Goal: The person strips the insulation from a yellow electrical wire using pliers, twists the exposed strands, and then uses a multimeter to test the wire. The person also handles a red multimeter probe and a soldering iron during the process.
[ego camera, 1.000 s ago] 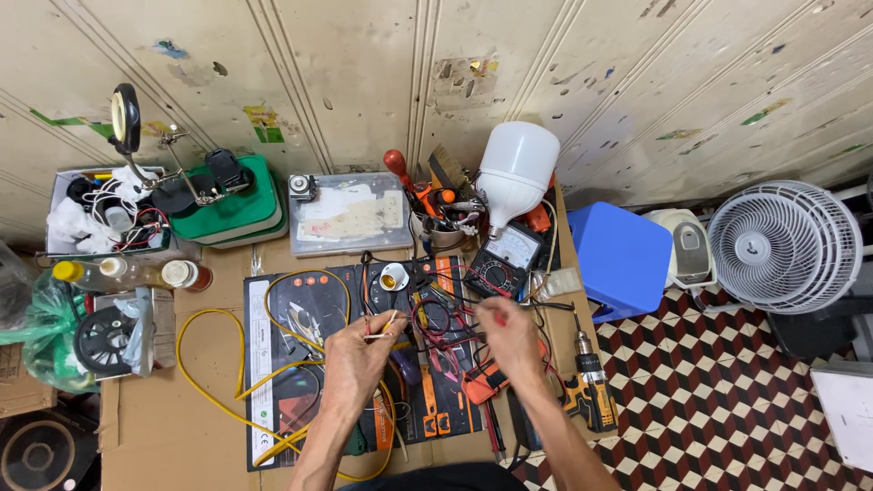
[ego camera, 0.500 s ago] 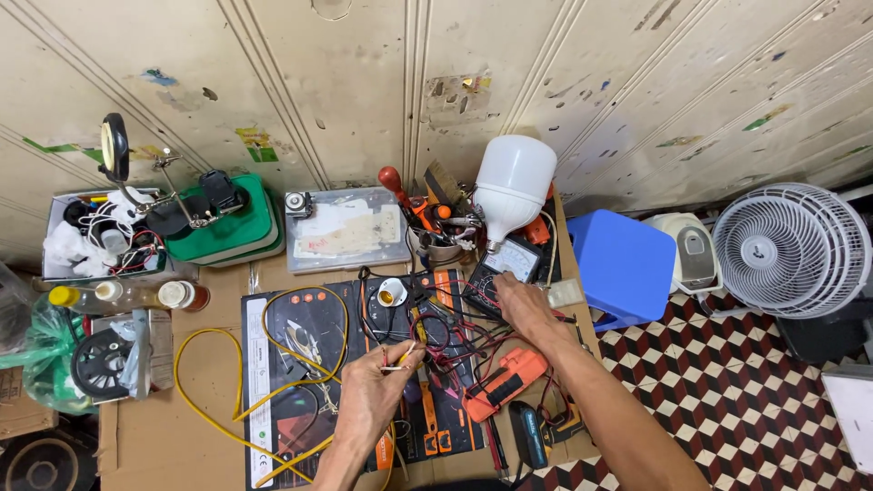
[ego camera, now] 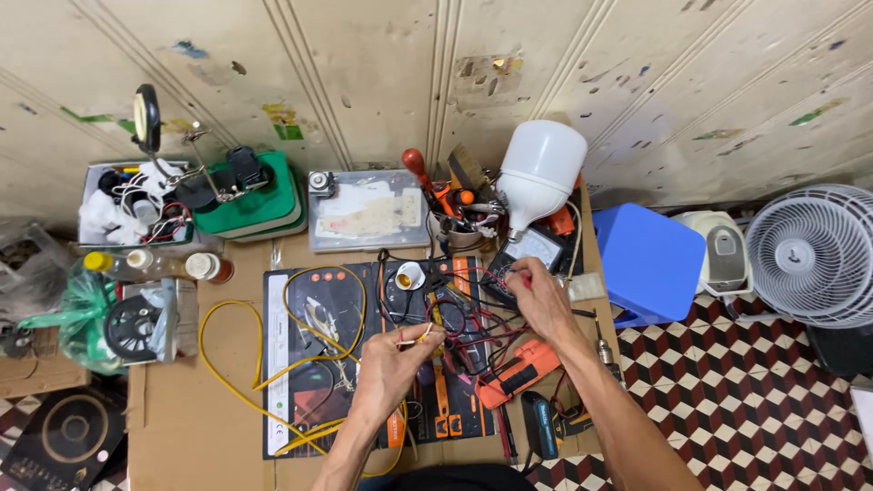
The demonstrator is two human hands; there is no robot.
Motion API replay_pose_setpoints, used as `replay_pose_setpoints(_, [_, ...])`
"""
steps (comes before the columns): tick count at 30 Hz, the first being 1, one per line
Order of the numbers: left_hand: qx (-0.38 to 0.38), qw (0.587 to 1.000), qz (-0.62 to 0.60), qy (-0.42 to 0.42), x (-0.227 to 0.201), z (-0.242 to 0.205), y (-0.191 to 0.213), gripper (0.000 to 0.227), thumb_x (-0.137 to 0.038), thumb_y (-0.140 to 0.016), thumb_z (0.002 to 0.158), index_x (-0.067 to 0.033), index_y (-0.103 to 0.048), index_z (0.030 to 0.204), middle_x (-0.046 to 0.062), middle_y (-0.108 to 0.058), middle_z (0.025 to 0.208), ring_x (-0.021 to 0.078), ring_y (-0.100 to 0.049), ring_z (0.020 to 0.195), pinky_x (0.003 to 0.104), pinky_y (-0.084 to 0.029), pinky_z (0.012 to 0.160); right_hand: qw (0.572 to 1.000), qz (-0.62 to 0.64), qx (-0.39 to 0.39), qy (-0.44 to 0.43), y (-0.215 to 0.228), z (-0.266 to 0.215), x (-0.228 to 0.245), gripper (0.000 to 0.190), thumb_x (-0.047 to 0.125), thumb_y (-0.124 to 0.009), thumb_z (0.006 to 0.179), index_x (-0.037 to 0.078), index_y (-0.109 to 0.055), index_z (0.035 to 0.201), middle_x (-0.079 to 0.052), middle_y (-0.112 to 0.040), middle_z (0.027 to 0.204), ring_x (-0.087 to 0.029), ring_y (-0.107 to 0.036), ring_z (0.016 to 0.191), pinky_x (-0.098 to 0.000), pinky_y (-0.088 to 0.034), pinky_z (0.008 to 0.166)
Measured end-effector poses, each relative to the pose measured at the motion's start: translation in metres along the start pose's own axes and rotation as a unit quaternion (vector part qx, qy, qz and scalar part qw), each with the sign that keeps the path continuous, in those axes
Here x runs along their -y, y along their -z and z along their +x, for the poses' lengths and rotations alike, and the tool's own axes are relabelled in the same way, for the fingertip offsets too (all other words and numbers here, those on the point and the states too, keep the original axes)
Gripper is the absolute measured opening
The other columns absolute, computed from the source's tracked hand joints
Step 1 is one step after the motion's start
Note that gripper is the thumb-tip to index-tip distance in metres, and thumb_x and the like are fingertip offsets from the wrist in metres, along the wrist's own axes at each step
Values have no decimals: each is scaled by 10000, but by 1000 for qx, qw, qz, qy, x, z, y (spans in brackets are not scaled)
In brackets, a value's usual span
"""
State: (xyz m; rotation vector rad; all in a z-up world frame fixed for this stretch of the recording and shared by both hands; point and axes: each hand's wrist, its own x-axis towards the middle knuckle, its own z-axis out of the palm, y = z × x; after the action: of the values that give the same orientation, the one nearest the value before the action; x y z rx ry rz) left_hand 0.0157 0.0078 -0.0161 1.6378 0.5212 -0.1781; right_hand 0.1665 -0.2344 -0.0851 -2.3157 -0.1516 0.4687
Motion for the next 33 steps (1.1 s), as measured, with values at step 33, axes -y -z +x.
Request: replay_pose_setpoints(33, [39, 999, 27, 11, 9, -34, 8, 242, -233, -764, 899, -110, -829, 1097, -3, -698, 726, 36, -530, 635, 250, -462, 556, 855, 484, 133, -133, -38, -164, 95, 518, 238, -600, 981, 59, -542, 1463, -42, -629, 838, -41, -462, 500, -199, -286, 380])
